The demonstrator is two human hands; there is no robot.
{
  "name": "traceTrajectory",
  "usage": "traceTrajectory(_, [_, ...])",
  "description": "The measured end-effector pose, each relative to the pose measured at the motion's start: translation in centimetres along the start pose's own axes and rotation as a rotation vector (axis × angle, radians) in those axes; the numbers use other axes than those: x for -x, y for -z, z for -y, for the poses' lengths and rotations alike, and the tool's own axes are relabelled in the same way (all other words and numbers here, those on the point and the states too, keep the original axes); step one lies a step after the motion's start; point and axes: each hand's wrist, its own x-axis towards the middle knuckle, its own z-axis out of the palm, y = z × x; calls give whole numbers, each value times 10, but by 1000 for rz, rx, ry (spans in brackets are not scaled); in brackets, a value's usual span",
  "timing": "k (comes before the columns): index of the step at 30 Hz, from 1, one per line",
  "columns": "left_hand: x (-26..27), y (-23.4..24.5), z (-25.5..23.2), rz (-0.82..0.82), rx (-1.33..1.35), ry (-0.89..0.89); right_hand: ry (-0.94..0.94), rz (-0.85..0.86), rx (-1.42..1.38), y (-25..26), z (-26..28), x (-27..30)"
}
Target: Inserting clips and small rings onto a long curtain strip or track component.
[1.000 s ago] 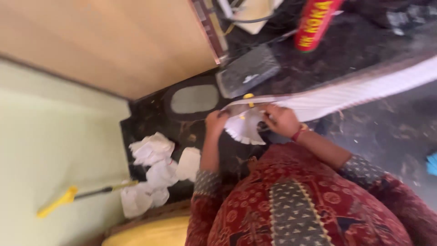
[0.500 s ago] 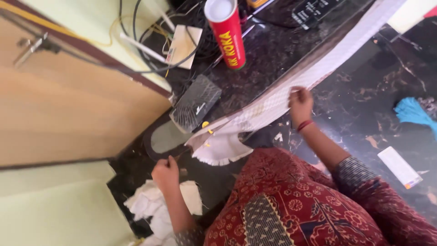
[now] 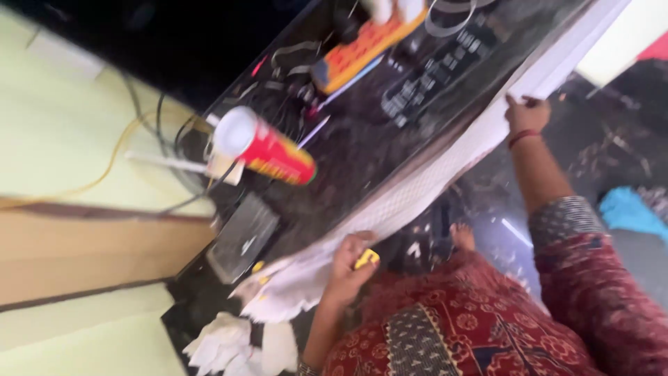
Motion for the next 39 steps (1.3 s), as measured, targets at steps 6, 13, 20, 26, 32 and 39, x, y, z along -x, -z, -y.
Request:
traceTrajectory(6, [-94, -120, 69, 486, -7, 365, 14, 22, 127, -26, -10, -68])
traceTrajectory(13, [-135, -160, 114, 141, -620, 237, 357, 30, 156, -25, 38, -31])
traceTrajectory(20, [-181, -170, 102, 61, -1070, 94, 534, 210, 213, -19, 66, -12])
traceTrajectory(26, [-189, -142, 116, 92, -1558, 208, 677, 248, 376, -8, 71, -23])
traceTrajectory(32, [-194, -121, 145, 49, -1615, 176, 547, 160, 39, -10, 62, -58])
traceTrajectory(39, [-194, -115, 141, 0, -1559, 143, 463, 146, 17, -10, 47, -68])
